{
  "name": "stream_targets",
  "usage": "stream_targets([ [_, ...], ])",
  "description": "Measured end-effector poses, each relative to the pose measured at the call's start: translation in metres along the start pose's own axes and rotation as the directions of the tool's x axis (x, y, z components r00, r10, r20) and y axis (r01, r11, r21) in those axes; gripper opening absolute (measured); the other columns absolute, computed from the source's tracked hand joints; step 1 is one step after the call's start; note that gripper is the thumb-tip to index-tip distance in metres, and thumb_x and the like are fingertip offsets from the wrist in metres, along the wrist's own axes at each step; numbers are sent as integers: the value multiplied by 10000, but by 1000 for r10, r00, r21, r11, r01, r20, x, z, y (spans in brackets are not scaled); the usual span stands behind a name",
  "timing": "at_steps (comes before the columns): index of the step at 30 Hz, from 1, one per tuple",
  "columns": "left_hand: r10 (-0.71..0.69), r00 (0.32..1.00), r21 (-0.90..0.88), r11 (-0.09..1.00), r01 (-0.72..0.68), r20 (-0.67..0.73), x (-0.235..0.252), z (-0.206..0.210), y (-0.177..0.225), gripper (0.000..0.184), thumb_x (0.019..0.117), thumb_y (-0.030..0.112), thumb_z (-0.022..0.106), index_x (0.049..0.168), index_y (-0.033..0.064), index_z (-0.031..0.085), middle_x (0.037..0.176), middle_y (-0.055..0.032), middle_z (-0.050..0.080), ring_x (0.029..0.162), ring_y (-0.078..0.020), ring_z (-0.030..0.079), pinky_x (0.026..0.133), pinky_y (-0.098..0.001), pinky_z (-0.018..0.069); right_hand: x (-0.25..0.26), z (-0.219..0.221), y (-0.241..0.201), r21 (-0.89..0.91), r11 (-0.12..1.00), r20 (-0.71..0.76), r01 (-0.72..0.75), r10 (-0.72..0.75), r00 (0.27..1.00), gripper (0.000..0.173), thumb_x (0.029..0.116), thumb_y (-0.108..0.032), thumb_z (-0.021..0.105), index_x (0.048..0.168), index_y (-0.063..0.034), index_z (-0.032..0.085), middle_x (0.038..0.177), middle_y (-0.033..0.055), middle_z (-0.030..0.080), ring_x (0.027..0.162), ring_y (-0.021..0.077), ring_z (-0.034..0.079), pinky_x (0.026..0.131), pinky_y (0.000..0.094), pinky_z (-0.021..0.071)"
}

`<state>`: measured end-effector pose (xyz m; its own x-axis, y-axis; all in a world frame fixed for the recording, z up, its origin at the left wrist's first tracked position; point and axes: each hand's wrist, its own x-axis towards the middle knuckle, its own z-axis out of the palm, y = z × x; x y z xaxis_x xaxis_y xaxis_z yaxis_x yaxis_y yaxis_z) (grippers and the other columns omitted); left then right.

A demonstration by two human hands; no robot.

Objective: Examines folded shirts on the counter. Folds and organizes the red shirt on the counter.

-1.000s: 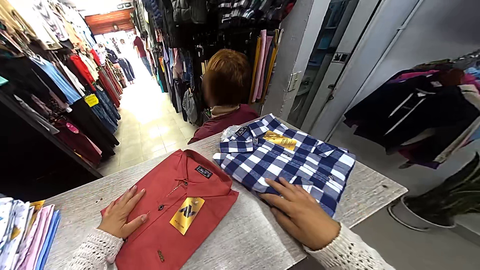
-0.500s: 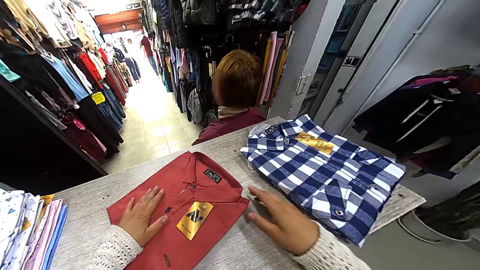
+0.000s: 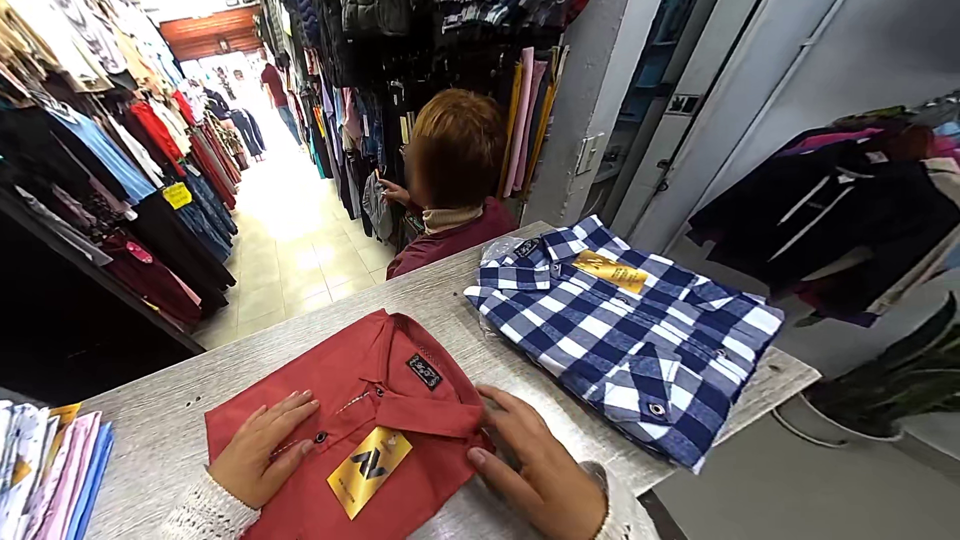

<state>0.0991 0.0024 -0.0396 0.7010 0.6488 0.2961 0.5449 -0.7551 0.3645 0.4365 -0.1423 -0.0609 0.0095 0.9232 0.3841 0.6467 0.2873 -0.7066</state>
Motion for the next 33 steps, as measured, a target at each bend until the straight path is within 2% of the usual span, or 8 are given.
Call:
stream_targets([
  [3,35,999,-101,994,-39,-35,7,6,27,418,950,255,565,1239,-18,696,1281,-192,686,1234,-320,643,1053,-472,494,7,8,-16,-63,998,49,-29,32,998,653,998,-501,549,1366,37,588,1435,224,579,1409,411,477,1152,719,261],
  [6,-27,999,-438,898,44,43,15,13,65,667,1022,440,486,1387,-118,520,1305,-162,669,1180,-159,663,979,-305,541,15,21,-45,-8,992,25,129,-129,991,401,950,-123,615,1298,77,620,1330,225,654,1319,424,568,1079,755,335],
  [9,-358,932,-870,441,221,55,11,8,100,662,973,652,472,1304,79,500,1099,96,730,1018,-5,690,898,-241,571,15,46,-69,20,921,2,388,-388,922,240,861,68,652,1084,0,707,1204,195,717,1185,406,668,939,720,476],
  [16,-809,549,-898,62,435,210,32,5,114,192,942,-125,478,1040,30,536,748,-6,719,675,-73,715,629,-250,612,22,37,-76,329,866,312,375,-475,823,241,978,-62,619,1184,38,692,1246,201,698,1236,376,638,1075,662,410],
  [20,-803,544,-904,13,426,245,33,1,115,190,946,-137,488,1037,22,538,742,-16,715,672,-71,714,624,-240,609,52,1,-45,-11,998,34,61,-60,998,302,1020,-145,547,1219,48,667,1128,195,719,1025,291,720,905,431,586],
  [24,-785,552,-909,-32,416,280,35,-2,116,163,960,-122,500,1029,21,535,734,-22,704,664,-74,707,621,-238,603,93,-7,-19,26,900,291,-436,410,864,489,1017,-214,622,1410,46,492,1174,208,692,1034,299,692,946,496,530],
  [28,-732,614,-923,-52,381,294,33,-5,113,159,956,-113,497,1026,24,537,748,-21,695,684,-75,700,651,-245,601,105,5,-40,351,696,547,-627,391,740,298,1073,-280,522,1197,-24,611,917,57,690,808,95,675,779,302,567],
  [33,-629,761,-987,-85,140,162,26,-30,125,188,927,-82,448,944,56,575,737,-1,726,689,-61,715,675,-236,610,118,-16,-85,504,784,428,-362,137,893,250,1077,-190,459,1116,-55,665,838,-9,708,755,40,674,724,255,577],
])
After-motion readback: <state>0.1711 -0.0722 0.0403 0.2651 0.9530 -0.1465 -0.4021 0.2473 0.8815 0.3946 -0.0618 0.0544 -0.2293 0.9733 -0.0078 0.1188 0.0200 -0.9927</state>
